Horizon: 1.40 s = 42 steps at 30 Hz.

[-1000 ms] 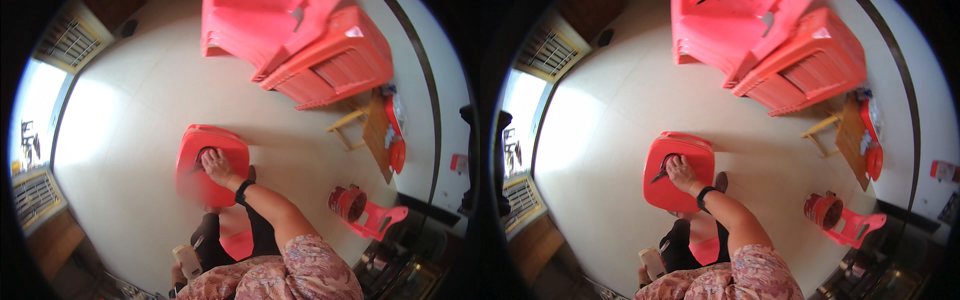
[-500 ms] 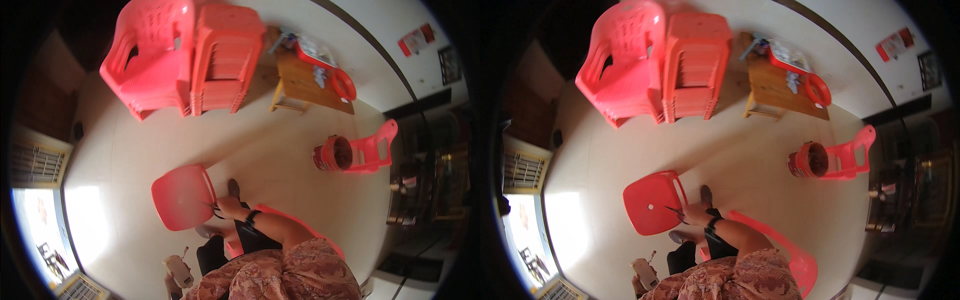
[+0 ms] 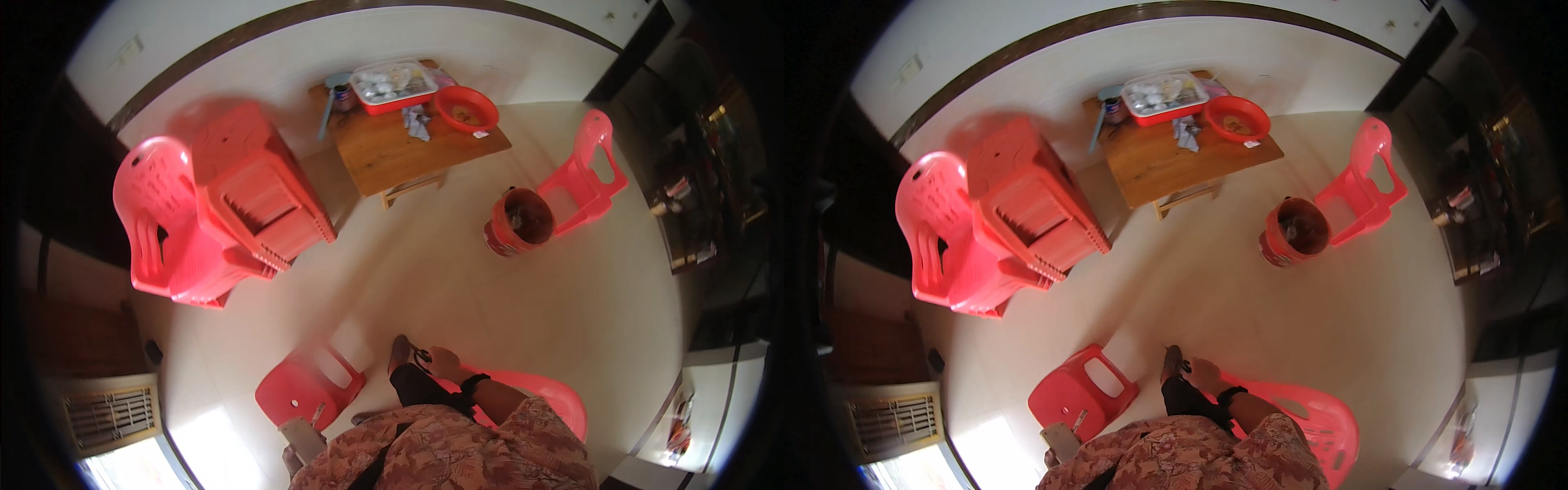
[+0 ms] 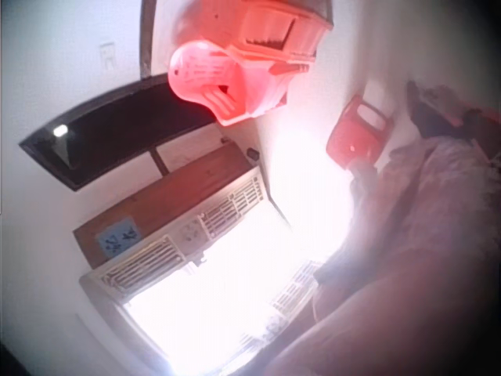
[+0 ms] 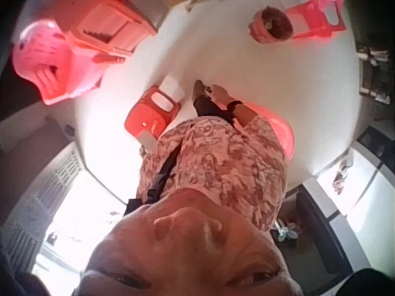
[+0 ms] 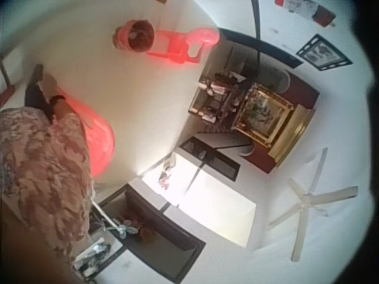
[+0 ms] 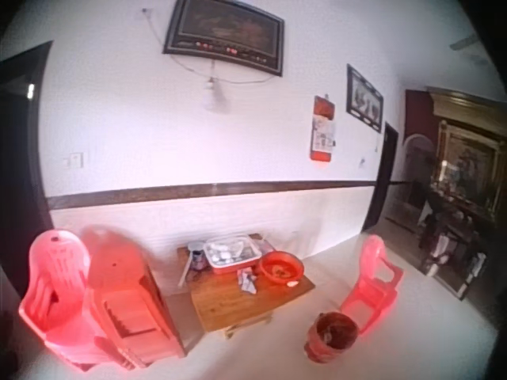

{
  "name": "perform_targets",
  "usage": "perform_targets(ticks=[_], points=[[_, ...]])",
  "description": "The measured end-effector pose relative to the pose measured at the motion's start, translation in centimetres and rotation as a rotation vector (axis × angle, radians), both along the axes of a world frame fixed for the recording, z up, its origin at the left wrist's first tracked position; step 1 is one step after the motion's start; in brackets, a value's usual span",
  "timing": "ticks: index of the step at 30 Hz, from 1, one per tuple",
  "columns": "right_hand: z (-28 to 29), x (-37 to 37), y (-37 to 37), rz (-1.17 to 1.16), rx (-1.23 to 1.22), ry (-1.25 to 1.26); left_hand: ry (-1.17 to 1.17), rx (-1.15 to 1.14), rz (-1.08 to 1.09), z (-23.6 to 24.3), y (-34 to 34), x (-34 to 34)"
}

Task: The person sits on the floor and uses a screwdriver to open a white plastic device, removes the cover, and manipulates internal components. They then reassemble the device and place the screwdriver in a bucket.

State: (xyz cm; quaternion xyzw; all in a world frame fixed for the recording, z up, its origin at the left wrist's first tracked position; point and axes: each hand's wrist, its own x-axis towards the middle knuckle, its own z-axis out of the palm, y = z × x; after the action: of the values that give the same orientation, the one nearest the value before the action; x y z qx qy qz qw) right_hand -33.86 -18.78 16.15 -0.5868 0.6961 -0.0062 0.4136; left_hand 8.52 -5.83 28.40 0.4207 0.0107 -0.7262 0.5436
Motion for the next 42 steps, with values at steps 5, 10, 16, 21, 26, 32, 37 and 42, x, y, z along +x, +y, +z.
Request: perform_targets(ticks=[5,10,16,21,26,32,37,42], points=[[1.5,-6.5,-3.4,-0.238,-0.006,0.019,-0.038,-0.051,-0.174,1.7,-9.6,-3.8],[2.3,-11.3,-3.2,-0.502,-0.079,-0.054,-0.049,-0.084,-0.402,2.7,-19.4,-8.7],[2.3,-15.1,-0.5,-0.698,-0.081,0.041,0.0,-0.065,-0.723,1.6,-30.7,-18.0],[3.5,-18.7,0.6,-0.811,0.015,0.005,0.061,-0.044,-0.915,-0.4,-38.5,-25.9],[4.5,-22.1,1.2,-0.932,0.067,0.095,0.143,-0.063,-1.091,-2.0,-47.6,-35.4],[2.0,-24.1,3.8,-1.088,0.097,0.156,0.252,-0.121,-1.239,-2.5,-55.8,-46.4],[1.9,-24.1,5.6,-1.249,0.168,0.099,0.32,-0.205,-1.276,-2.1,-58.5,-54.5],[3.6,-28.5,4.6,-1.302,0.054,0.225,0.181,-0.196,-1.308,-3.0,-57.7,-59.8]])
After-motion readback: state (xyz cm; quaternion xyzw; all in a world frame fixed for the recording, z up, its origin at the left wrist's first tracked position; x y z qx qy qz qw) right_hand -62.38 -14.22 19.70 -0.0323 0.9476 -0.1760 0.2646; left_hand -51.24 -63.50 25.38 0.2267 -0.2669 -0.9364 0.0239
